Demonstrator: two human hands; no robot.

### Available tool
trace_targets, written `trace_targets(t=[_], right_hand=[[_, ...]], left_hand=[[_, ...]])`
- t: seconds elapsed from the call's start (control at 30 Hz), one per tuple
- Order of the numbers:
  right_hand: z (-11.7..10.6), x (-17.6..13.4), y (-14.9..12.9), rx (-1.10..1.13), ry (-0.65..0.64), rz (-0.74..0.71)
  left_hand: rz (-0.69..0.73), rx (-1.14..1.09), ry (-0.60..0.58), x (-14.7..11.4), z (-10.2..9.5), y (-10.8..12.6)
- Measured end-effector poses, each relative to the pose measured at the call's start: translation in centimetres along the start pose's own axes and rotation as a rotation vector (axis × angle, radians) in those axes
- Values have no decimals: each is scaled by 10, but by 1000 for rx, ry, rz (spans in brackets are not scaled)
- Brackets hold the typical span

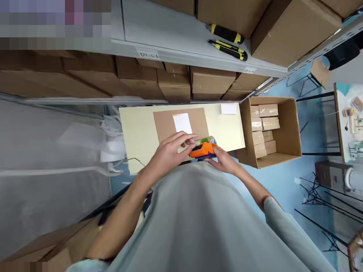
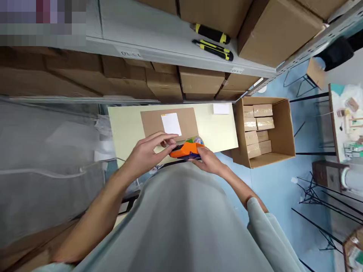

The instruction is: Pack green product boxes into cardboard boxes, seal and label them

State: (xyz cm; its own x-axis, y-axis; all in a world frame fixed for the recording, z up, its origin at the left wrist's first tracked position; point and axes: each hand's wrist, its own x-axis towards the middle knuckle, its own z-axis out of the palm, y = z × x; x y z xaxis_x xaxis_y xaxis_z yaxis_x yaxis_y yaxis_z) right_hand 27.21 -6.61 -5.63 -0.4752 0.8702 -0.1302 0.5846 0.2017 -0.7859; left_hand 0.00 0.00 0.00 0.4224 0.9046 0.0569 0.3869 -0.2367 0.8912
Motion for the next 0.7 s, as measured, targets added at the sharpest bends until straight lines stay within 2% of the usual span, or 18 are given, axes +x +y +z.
trace_targets(t=[0.17, 0.37, 0.53, 0.7], right_hand=[[12, -7, -16, -12, -1, 44], [20, -19, -19, -37, -11, 88], [6, -21, -10, -18, -78, 53], [-20, -20, 21, -24, -181, 3]], left_hand=[[10, -1, -22, -13, -4, -11], [-20, -34, -16, -23, 3, -16], [-42, 20, -2, -23, 19, -11], [-91, 32, 100, -22, 51, -5]])
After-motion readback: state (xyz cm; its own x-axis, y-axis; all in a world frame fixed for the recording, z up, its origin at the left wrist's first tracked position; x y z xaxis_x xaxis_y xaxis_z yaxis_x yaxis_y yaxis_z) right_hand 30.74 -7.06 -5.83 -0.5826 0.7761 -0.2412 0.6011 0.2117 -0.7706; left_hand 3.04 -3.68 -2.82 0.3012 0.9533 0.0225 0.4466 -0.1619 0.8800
